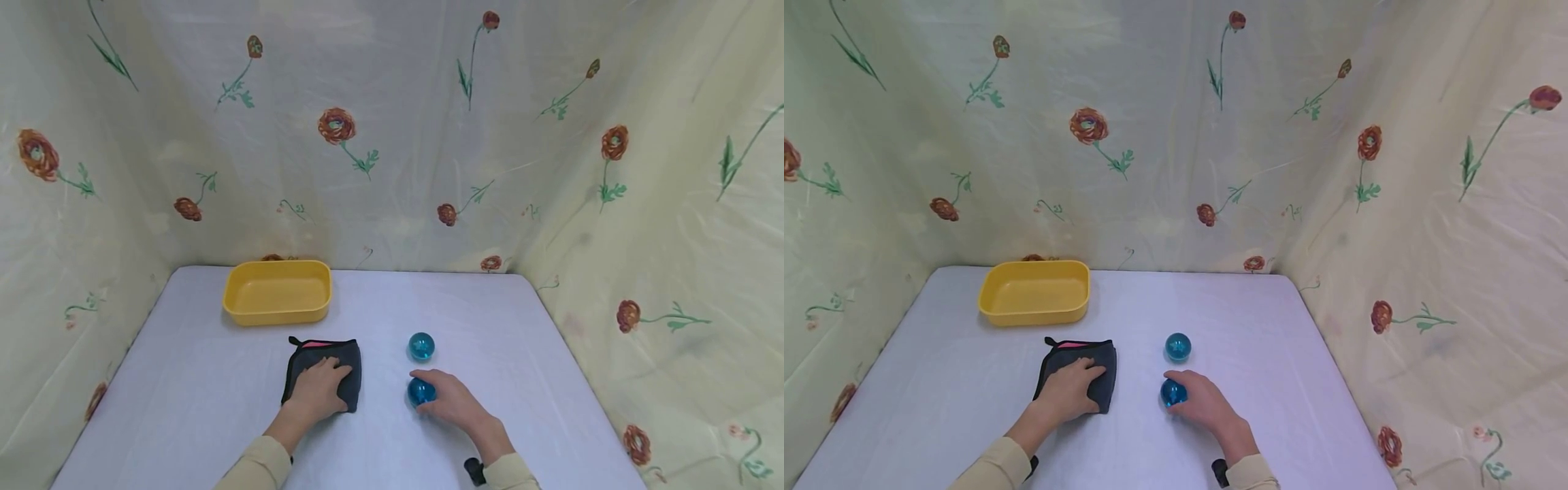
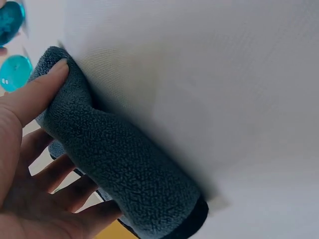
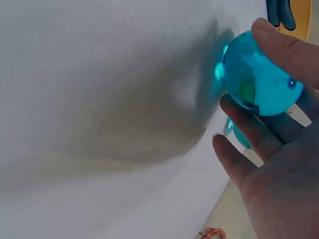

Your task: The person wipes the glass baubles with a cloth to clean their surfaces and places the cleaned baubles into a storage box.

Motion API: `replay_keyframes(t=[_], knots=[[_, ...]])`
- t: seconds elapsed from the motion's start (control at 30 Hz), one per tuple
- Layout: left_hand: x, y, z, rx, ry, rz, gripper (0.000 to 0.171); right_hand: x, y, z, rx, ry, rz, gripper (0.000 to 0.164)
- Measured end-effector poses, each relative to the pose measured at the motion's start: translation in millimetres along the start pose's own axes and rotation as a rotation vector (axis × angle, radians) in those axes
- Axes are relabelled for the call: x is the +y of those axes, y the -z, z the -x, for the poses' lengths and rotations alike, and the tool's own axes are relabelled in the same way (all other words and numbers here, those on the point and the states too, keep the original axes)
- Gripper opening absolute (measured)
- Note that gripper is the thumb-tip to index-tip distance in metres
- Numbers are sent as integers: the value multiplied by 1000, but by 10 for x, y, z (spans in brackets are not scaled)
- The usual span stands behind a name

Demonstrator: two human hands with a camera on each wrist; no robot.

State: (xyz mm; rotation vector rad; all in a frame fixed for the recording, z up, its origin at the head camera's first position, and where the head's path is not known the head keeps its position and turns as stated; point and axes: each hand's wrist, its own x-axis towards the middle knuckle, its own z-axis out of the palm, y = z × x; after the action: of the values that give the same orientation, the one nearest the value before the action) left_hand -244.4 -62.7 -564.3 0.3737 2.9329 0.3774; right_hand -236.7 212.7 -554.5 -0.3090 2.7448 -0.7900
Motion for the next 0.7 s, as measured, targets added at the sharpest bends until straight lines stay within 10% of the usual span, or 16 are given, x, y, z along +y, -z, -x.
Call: replay_keyframes(t=[0.7], knots=[[-95, 130, 52, 133, -16, 168, 45, -3, -98, 47, 63, 63, 1, 58]])
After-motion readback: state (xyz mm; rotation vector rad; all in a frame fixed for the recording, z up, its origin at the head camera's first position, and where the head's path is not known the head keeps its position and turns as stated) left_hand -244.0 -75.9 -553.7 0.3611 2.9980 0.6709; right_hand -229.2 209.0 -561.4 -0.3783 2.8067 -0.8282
